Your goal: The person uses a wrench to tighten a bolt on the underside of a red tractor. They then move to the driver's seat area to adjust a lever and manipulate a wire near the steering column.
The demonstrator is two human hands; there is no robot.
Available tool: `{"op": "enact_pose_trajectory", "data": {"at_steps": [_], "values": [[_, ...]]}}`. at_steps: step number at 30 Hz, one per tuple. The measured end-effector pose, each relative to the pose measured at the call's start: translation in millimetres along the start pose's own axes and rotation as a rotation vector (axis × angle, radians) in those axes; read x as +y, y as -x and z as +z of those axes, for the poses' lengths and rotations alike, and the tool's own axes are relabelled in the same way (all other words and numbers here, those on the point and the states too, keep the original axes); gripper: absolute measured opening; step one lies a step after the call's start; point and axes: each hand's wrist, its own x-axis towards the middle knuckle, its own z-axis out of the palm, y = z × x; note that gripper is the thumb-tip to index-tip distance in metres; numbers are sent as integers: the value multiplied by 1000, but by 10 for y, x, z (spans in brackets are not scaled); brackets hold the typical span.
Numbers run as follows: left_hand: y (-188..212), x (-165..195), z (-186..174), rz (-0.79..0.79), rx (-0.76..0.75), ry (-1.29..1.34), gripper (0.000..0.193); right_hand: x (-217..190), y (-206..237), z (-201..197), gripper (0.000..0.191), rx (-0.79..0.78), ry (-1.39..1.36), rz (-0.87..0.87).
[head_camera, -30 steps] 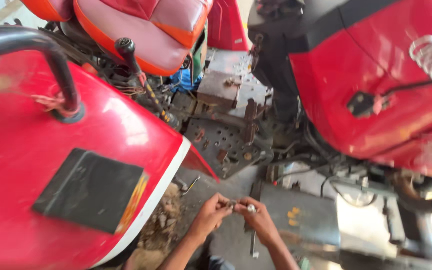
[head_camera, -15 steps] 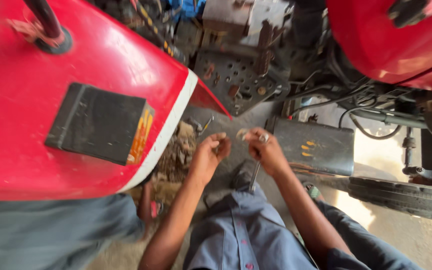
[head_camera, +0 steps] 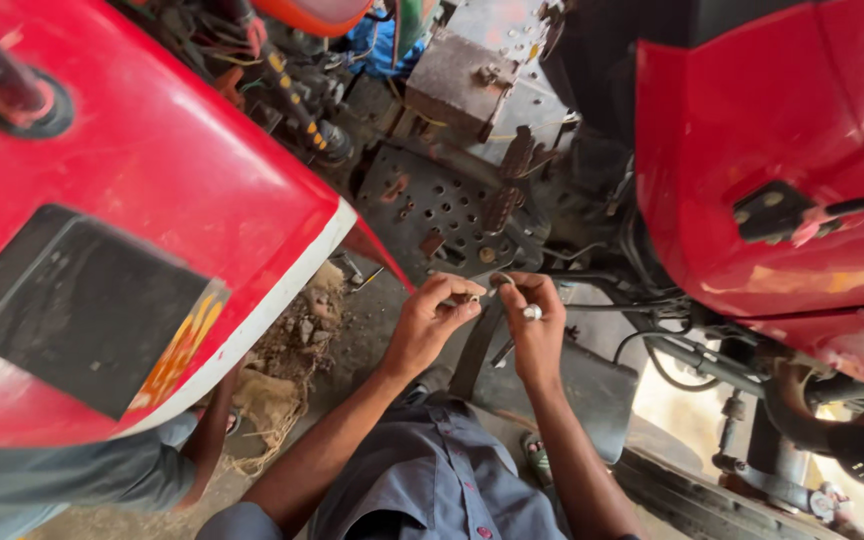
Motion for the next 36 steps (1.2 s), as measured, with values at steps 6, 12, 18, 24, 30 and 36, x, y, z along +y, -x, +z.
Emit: {"op": "enact_pose_trajectory", "data": {"at_steps": [6,12,18,24,30,36], "values": [[-327,58,102,-41,47,173,26,58,-293,62,10,19,-92,51],[-616,46,-24,-167,92,399,25,173,-474,168,10,67,-81,20],[-791,162,-78,-43,121,-37,25,116,-612,246,17,134,364,-292],[-907,334,-108,112,78,-267,19,-25,-681,330,16,140,438,-381],[-978,430,-162,461,26,-585,18,50,-727,390,10,169,272,-141],[-1036,400,-164,285,46,-449,17,142,-772,396,11,193,179,-37]]}}
